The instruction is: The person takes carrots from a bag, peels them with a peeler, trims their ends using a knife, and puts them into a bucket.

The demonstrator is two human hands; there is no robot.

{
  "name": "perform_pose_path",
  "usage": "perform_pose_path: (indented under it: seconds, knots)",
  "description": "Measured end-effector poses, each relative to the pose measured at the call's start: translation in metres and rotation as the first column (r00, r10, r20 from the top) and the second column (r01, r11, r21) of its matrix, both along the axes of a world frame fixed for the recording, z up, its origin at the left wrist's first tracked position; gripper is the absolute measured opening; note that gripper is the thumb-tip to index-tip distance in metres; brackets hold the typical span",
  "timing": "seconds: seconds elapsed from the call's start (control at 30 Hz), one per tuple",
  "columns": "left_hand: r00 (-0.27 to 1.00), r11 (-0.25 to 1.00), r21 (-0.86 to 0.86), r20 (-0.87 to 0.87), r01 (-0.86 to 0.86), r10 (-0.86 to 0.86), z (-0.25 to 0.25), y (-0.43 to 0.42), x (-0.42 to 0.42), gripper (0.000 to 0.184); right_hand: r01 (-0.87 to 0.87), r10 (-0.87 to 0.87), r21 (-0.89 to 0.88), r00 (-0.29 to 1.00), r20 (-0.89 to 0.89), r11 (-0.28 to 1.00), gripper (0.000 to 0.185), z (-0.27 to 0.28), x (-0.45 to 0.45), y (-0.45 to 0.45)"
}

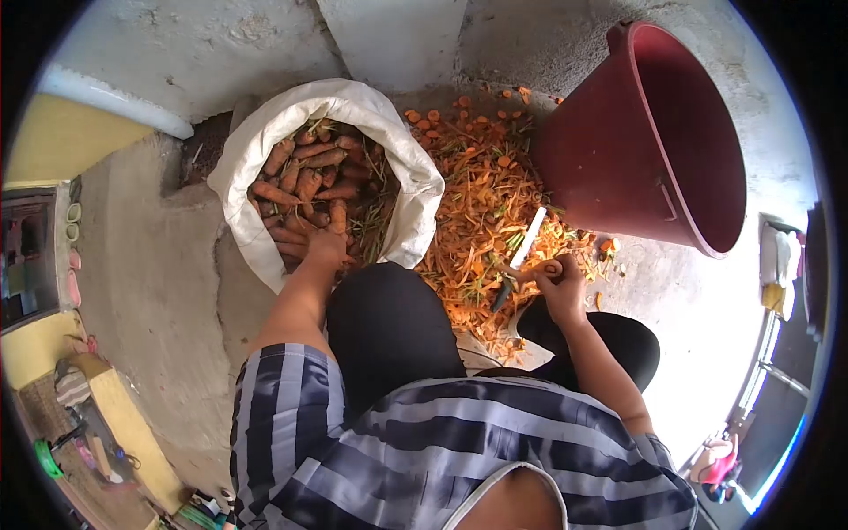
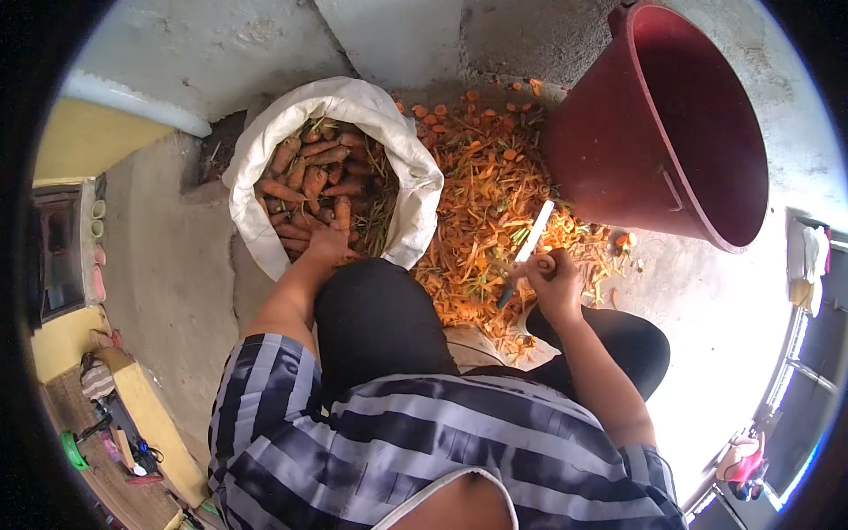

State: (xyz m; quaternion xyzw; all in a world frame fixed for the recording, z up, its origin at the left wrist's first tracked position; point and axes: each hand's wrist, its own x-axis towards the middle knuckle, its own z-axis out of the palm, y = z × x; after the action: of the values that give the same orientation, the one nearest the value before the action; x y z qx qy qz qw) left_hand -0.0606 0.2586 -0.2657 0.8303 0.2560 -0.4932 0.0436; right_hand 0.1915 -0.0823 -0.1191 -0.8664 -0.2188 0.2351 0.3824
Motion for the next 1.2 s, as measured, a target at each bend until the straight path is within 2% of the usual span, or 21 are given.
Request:
perform_pose_path:
  seconds: [0.03,0.13,0.17,0.2,0.27,0.4,0.5,0.57,0.63,0.73,0.77,0.8,0.87,0.93,1.0,1.03,1.07,1.1,1.13,1.17,1.2]
  knots:
    - [1.0,1.0,0.011,0.014,-0.002,0.002,0.007,-0.002,0.003,0.059,0.029,-0.026,0.106,0.999,-0.034,0.994,0.035,-0.004,-0.004,-0.002]
    - [0.971,0.975,0.107,0.122,0.195,-0.207,0.013,-0.003,0.007,0.068,0.038,-0.043,-0.035,0.99,-0.133,0.999,0.043,0.003,-0.007,0.005]
    - [0.95,0.955,0.115,0.123,0.273,-0.286,0.004,0.003,0.006,0.069,-0.008,0.004,-0.027,0.991,-0.135,1.0,0.046,-0.019,-0.002,-0.003]
    - [0.923,0.928,0.126,0.123,0.351,-0.365,-0.007,0.01,0.007,0.071,-0.024,0.008,-0.124,0.991,-0.132,0.992,0.035,-0.009,-0.006,0.007]
    - [0.883,0.881,0.155,0.082,0.447,-0.462,-0.034,0.023,0.006,0.065,-0.219,0.221,-0.243,0.975,-0.018,0.945,0.025,-0.016,-0.002,0.012]
    - [0.779,0.777,0.064,-0.067,0.627,-0.623,-0.013,0.024,0.035,0.051,-0.22,0.208,-0.166,0.974,-0.085,0.961,0.012,-0.008,-0.004,0.041]
    - [0.87,0.881,0.096,0.139,0.463,-0.473,-0.023,0.035,0.032,0.041,-0.104,0.098,-0.017,0.97,-0.224,0.994,0.013,-0.024,0.001,0.046]
    - [0.928,0.984,0.079,0.329,0.16,-0.178,-0.017,0.041,0.032,0.038,0.019,-0.023,-0.014,0.931,-0.365,1.0,0.012,-0.028,0.009,0.044]
    - [0.849,0.986,0.028,0.512,-0.166,0.129,0.019,0.042,0.039,0.034,0.134,-0.107,0.028,0.886,-0.451,0.991,0.015,-0.014,0.014,0.053]
    - [0.472,0.756,-0.288,0.638,-0.587,0.609,0.061,0.043,0.056,0.037,0.03,-0.017,0.031,0.937,-0.349,0.999,0.019,-0.023,0.024,0.043]
    - [0.368,0.757,-0.32,0.724,-0.57,0.583,0.056,0.048,0.056,0.042,0.053,-0.013,0.092,0.922,-0.387,0.994,0.021,-0.022,0.025,0.04]
    - [0.123,0.616,-0.568,0.673,-0.546,0.729,0.07,0.045,0.058,0.043,0.001,0.017,0.057,0.947,-0.322,0.998,0.021,-0.014,0.024,0.04]
    - [-0.316,0.265,-0.925,0.347,-0.273,0.883,0.102,0.024,0.071,0.044,-0.09,0.084,-0.024,0.979,-0.184,0.996,0.022,0.01,0.02,0.039]
    - [-0.324,-0.083,-0.975,-0.012,-0.208,0.946,0.184,-0.011,0.088,0.043,-0.157,0.156,0.037,0.987,0.05,0.987,0.022,0.035,0.013,0.034]
    - [-0.194,-0.159,-0.982,-0.137,-0.099,0.971,0.208,-0.031,0.092,0.034,-0.2,0.185,0.061,0.963,0.194,0.978,0.023,0.053,0.011,0.024]
    - [-0.126,-0.232,-0.972,-0.225,-0.041,0.966,0.22,-0.044,0.094,0.034,-0.247,0.129,0.208,0.88,0.458,0.947,0.023,0.047,0.012,0.02]
    - [-0.051,-0.309,-0.951,-0.309,0.008,0.95,0.231,-0.06,0.095,0.033,-0.11,0.038,0.36,0.978,0.203,0.927,0.022,0.049,0.014,0.012]
    - [-0.074,-0.382,-0.923,-0.385,0.05,0.92,0.245,-0.083,0.097,0.033,0.057,-0.024,0.464,0.997,-0.078,0.884,0.022,0.057,0.014,0.006]
    - [-0.094,-0.454,-0.886,-0.462,0.091,0.882,0.255,-0.105,0.098,0.033,0.242,-0.051,0.511,0.932,-0.36,0.825,0.022,0.069,0.012,0.001]
    - [0.02,-0.548,-0.819,-0.553,0.173,0.833,0.252,-0.12,0.096,0.035,0.404,-0.131,0.477,0.852,-0.507,0.781,0.018,0.084,0.011,-0.006]
    - [0.035,-0.579,-0.796,-0.582,0.179,0.812,0.259,-0.139,0.094,0.035,0.529,-0.124,0.518,0.771,-0.625,0.673,0.017,0.1,0.008,-0.011]
